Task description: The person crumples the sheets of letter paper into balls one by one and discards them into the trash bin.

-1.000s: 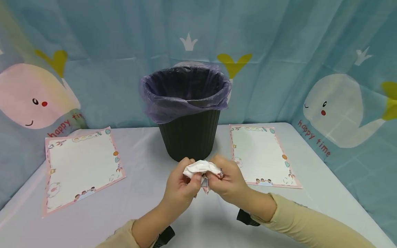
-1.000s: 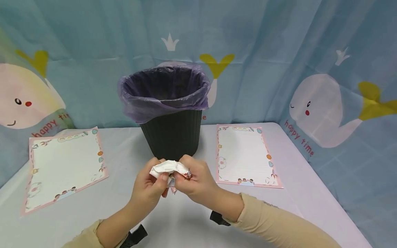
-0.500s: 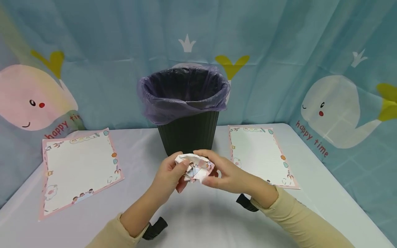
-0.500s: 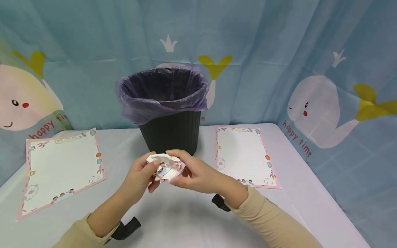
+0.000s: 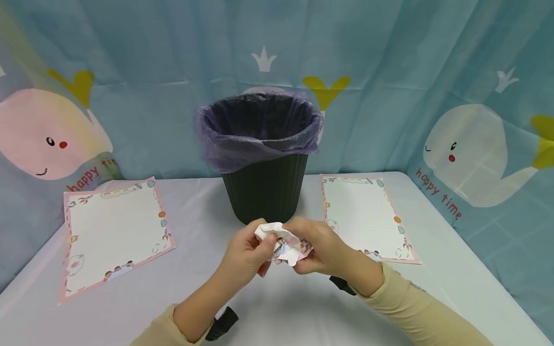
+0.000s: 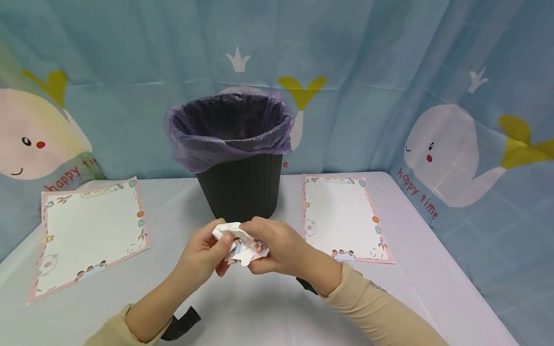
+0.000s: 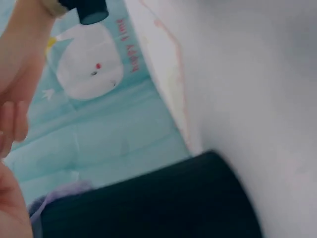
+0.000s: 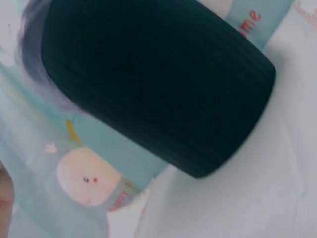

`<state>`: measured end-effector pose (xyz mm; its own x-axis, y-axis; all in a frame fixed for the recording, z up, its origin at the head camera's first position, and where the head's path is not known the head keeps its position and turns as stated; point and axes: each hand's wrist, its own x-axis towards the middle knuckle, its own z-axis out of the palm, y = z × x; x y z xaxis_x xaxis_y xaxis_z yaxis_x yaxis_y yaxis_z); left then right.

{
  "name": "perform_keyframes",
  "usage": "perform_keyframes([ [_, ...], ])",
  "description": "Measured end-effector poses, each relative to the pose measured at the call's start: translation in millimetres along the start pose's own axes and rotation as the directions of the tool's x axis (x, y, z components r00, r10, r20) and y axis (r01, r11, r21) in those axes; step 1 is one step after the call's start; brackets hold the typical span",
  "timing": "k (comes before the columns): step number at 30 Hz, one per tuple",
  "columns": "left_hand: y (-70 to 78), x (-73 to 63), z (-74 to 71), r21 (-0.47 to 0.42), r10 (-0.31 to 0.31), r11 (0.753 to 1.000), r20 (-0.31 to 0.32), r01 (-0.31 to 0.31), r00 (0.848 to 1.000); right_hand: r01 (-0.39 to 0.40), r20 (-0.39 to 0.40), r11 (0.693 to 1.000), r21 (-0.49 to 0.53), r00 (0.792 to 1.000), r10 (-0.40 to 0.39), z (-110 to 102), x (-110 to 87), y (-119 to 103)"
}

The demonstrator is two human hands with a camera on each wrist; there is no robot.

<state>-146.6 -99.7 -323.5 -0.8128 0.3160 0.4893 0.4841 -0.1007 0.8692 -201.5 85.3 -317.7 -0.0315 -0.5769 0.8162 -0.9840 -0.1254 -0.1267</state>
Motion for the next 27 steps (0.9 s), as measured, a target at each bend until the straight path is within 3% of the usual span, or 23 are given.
perform_keyframes([
  [3, -11.2, -1.7, 5.4, 0.078, 0.071, 0.995, -0.056, -0.067, 0.996, -0.004, -0.125, 1.000, 0.023, 0.992, 0.007, 13.2, -4.0, 2.7],
  [6, -24.6, -1.8, 8.3, 0.206, 0.172, 0.967, -0.104, -0.148, 0.980, -0.117, -0.241, 0.989, 0.091, 0.961, 0.136, 27.5, -10.4, 2.1],
  [8, -30.8, -1.5, 8.9, 0.288, 0.189, 0.946, -0.125, -0.147, 0.974, -0.226, -0.281, 0.965, 0.134, 0.925, 0.256, 34.4, -15.0, 0.7],
  [11, -33.3, 1.5, 7.2, 0.325, 0.033, 0.946, -0.139, 0.014, 0.990, -0.432, -0.266, 0.880, 0.197, 0.840, 0.472, 36.4, -17.8, -1.7],
  [14, -29.0, 7.2, 1.9, 0.329, -0.169, 0.924, -0.114, 0.198, 0.979, -0.617, -0.177, 0.747, 0.248, 0.729, 0.661, 28.9, -14.7, -3.6],
  [15, -26.7, 8.8, -0.7, 0.331, -0.211, 0.915, -0.098, 0.232, 0.973, -0.655, -0.143, 0.707, 0.265, 0.699, 0.701, 24.6, -12.7, -4.4],
  [17, -21.6, 10.8, -7.5, 0.354, -0.216, 0.908, -0.065, 0.225, 0.974, -0.695, -0.077, 0.653, 0.301, 0.665, 0.743, 15.9, -8.2, -4.7],
  [19, -16.9, 10.5, -13.9, 0.368, -0.188, 0.911, -0.034, 0.188, 0.982, -0.710, -0.018, 0.619, 0.337, 0.652, 0.758, 7.5, -4.2, -6.3],
  [23, -9.8, 9.7, -20.8, 0.406, -0.110, 0.908, -0.004, 0.102, 0.994, -0.718, 0.006, 0.609, 0.338, 0.648, 0.761, -2.9, -1.5, -10.1],
  [25, -8.1, 10.7, -20.1, 0.420, -0.077, 0.905, 0.000, 0.070, 0.997, -0.700, -0.028, 0.640, 0.315, 0.668, 0.744, -4.0, -2.2, -11.7],
  [27, -7.8, 12.0, -17.6, 0.399, -0.048, 0.916, -0.004, 0.046, 0.999, -0.656, -0.077, 0.699, 0.285, 0.711, 0.699, -2.5, -3.6, -11.5],
])
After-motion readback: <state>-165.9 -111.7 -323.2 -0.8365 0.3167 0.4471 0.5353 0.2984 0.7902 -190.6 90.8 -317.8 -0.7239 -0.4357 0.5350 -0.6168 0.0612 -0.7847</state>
